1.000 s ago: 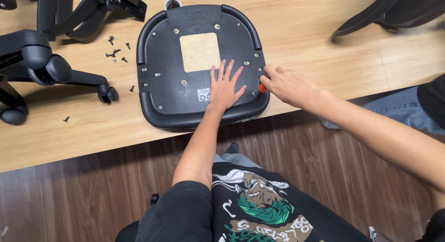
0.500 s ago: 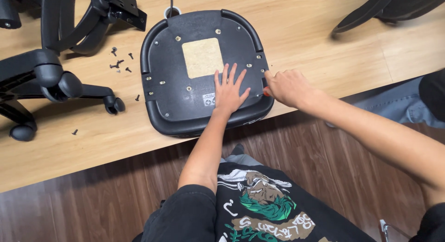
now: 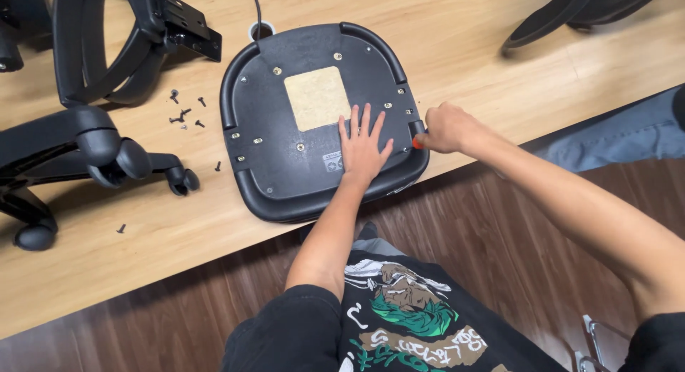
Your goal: Assembling the bottom section and armrests of an office chair using a manual screwdriver and screws.
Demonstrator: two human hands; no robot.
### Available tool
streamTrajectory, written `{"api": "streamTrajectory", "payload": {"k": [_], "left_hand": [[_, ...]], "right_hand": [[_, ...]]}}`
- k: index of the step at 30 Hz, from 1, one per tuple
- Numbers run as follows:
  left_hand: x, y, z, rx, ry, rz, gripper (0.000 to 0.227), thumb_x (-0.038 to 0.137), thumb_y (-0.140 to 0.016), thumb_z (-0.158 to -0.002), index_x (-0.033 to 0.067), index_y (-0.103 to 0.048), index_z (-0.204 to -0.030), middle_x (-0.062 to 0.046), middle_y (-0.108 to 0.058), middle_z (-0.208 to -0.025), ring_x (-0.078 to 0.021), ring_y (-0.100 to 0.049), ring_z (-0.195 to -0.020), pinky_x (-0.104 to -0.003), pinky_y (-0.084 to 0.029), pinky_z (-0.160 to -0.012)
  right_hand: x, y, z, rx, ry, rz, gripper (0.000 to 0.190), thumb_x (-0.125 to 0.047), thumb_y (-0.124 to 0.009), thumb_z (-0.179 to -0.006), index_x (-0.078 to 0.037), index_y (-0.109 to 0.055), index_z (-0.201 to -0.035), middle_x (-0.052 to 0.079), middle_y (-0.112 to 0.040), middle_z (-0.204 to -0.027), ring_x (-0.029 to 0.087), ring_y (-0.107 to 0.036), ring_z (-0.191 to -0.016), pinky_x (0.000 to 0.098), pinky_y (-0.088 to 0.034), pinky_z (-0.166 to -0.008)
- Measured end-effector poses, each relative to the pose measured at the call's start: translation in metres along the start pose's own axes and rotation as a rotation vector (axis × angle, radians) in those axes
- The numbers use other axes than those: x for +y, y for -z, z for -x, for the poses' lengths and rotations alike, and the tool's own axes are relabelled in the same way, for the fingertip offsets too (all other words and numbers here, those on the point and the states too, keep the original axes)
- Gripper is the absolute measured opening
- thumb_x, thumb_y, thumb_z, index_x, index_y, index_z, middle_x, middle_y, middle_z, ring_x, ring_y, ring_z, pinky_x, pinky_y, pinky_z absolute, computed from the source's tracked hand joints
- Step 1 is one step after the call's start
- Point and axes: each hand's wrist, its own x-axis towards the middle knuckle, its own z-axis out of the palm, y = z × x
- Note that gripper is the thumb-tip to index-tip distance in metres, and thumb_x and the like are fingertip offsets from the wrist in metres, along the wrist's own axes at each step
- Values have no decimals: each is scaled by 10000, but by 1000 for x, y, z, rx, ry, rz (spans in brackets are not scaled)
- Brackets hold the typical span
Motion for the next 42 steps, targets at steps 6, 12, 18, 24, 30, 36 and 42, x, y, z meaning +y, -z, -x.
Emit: {"api": "streamTrajectory", "payload": {"k": [6, 12, 18, 24, 30, 36, 42], "left_hand": [[-1, 5, -3, -26, 3, 12, 695, 557, -555, -941, 225, -457, -1544, -124, -303, -1653, -356, -191, -1547, -627, -75, -1242], [0, 5, -3, -34, 5, 22, 686, 535, -557, -940, 214, -460, -1538, -125, -315, -1646, -359, -194, -1545, -625, -83, -1241], [0, 6, -3, -31, 1, 53, 676, 514, -565, -949, 207, -472, -1544, -130, -313, -1644, -366, -190, -1551, -631, -87, -1251], [-4, 4, -2, -3, -18, 71, 679, 494, -588, -921, 185, -490, -1517, -141, -321, -1638, -385, -200, -1536, -637, -98, -1233], [-12, 13, -1, 4, -70, 107, 665, 449, -609, -917, 162, -507, -1507, -170, -327, -1635, -399, -213, -1533, -630, -114, -1243], [-12, 12, -1, 16, -88, 125, 646, 420, -616, -916, 146, -526, -1494, -179, -344, -1622, -402, -221, -1534, -630, -122, -1245], [-15, 13, 0, 16, -84, 135, 644, 420, -615, -914, 144, -530, -1490, -183, -343, -1620, -404, -219, -1536, -627, -120, -1247]], "right_hand": [[-6, 4, 29, 216, 186, 209, 380, -329, -757, -830, -1, -692, -1009, 218, -709, -820, 411, -720, -798, 507, -584, -685], [18, -47, 17, 360, 437, 362, 196, -218, -708, -882, -22, -723, -886, 189, -706, -963, 361, -730, -801, 460, -593, -697], [-9, -13, 8, 181, -128, -98, 442, -392, -808, -808, 40, -715, -833, 301, -714, -894, 459, -711, -854, 502, -592, -775], [-9, 6, 13, 83, 56, -82, 491, -243, -830, -744, 22, -639, -1110, 244, -734, -905, 425, -714, -920, 487, -575, -819], [-12, -5, 31, 390, 438, 350, 243, -41, -685, -791, -27, -688, -1033, 162, -619, -1025, 362, -719, -917, 439, -591, -750], [-24, 1, 32, 255, 258, 104, 364, -352, -688, -938, 9, -712, -895, 221, -644, -923, 417, -701, -773, 506, -568, -742], [-25, -6, 14, 219, -152, -32, 475, -420, -680, -1006, 31, -723, -863, 296, -698, -857, 457, -699, -878, 507, -577, -821]]}}
